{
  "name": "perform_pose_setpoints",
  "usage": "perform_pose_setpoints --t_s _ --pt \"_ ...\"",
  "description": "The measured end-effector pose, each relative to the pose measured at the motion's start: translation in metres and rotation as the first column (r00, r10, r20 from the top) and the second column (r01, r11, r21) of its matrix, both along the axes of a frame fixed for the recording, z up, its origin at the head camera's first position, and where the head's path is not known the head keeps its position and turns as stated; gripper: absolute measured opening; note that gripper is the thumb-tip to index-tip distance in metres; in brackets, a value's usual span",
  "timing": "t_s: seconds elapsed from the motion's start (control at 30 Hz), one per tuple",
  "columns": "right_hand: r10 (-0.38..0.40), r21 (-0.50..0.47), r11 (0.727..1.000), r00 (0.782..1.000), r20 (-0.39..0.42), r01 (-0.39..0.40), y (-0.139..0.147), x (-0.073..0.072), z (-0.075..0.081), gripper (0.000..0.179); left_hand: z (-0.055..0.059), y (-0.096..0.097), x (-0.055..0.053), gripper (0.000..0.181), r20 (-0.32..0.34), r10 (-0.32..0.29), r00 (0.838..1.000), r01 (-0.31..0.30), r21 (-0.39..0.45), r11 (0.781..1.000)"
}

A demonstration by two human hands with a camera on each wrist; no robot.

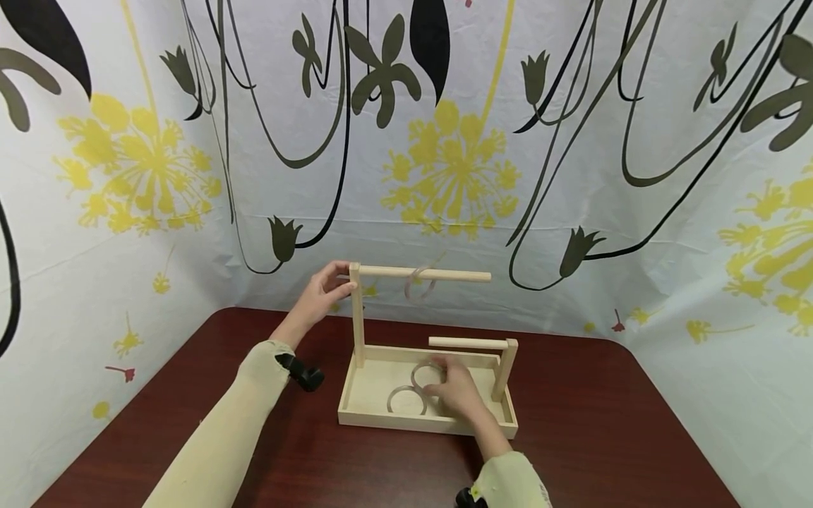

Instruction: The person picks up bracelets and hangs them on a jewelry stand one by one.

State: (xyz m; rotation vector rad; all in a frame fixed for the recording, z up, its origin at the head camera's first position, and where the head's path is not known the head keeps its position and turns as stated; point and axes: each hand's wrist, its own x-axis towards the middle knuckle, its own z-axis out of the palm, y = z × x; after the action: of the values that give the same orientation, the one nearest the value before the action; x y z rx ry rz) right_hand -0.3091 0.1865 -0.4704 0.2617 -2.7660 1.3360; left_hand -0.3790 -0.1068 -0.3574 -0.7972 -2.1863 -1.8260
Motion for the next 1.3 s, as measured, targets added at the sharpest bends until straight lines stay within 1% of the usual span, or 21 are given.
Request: perform_pose_setpoints --t_s 0.1,0.2,0.27,0.4,0.5,0.57,0.67,0.77,0.9,1.0,1.07,1.13,1.23,1.3 --pt "0.001 0.084 0.996 0.999 -0.045 0.003 -0.002 -0.002 -0.001 0.065 0.001 0.000 0.000 0.032 0.003 0.004 1.000 -0.004 -0.001 1.000" --pt "0.010 0.174 0.985 0.996 -0.086 0.005 -0.004 -0.002 -0.001 0.064 0.001 -0.001 0.000 0.033 0.003 0.007 1.000 -0.007 -0.003 1.000" --pt "0.019 0.223 0.975 0.995 -0.099 0.003 -0.005 -0.001 0.000 0.062 0.001 0.000 0.000 0.034 0.006 0.010 1.000 -0.010 -0.002 1.000" --pt "0.054 0.313 0.950 0.993 -0.108 -0.017 -0.005 -0.002 0.002 0.059 0.002 0.000 0.000 0.034 0.017 0.009 1.000 -0.009 0.002 1.000" --pt "0.066 0.364 0.931 0.993 -0.100 -0.025 -0.003 -0.003 0.003 0.061 0.001 0.000 -0.001 0.035 0.027 0.010 1.000 -0.010 -0.005 1.000" --pt "0.067 0.389 0.921 0.994 -0.090 -0.027 -0.002 -0.005 0.004 0.065 0.001 0.000 0.000 0.035 0.032 0.013 0.999 -0.012 -0.014 1.000" --pt "0.070 0.403 0.914 0.995 -0.075 -0.034 0.000 -0.006 0.005 0.070 0.000 0.000 -0.001 0.035 0.036 0.010 0.999 -0.010 -0.014 1.000" --pt "0.078 0.395 0.918 0.994 -0.073 -0.043 0.001 -0.006 0.006 0.072 0.000 0.000 0.000 0.036 0.029 0.009 1.000 -0.008 -0.006 1.000" --pt "0.086 0.331 0.942 0.995 -0.053 -0.063 0.002 -0.006 0.009 0.071 0.000 0.000 0.001 0.035 0.016 0.015 1.000 -0.014 -0.010 1.000" --pt "0.110 0.267 0.959 0.993 -0.037 -0.096 0.003 -0.005 0.010 0.070 -0.001 -0.001 0.000 0.034 0.008 0.019 1.000 -0.019 -0.014 1.000" --pt "0.143 0.235 0.963 0.989 -0.040 -0.129 0.005 -0.005 0.011 0.068 -0.001 -0.001 0.000 0.034 0.007 0.018 1.000 -0.017 -0.012 1.000" --pt "0.197 0.189 0.964 0.979 -0.048 -0.185 0.005 -0.006 0.012 0.064 -0.001 -0.001 0.000 0.033 0.006 0.017 1.000 -0.017 -0.010 1.000" --pt "0.261 0.140 0.957 0.964 -0.050 -0.252 0.005 -0.007 0.012 0.060 -0.001 -0.001 -0.001 0.033 0.010 0.012 1.000 -0.012 -0.002 1.000" --pt "0.290 0.108 0.953 0.957 -0.034 -0.285 0.005 -0.007 0.013 0.059 -0.001 0.000 -0.001 0.033 0.010 0.010 1.000 -0.010 0.001 1.000"
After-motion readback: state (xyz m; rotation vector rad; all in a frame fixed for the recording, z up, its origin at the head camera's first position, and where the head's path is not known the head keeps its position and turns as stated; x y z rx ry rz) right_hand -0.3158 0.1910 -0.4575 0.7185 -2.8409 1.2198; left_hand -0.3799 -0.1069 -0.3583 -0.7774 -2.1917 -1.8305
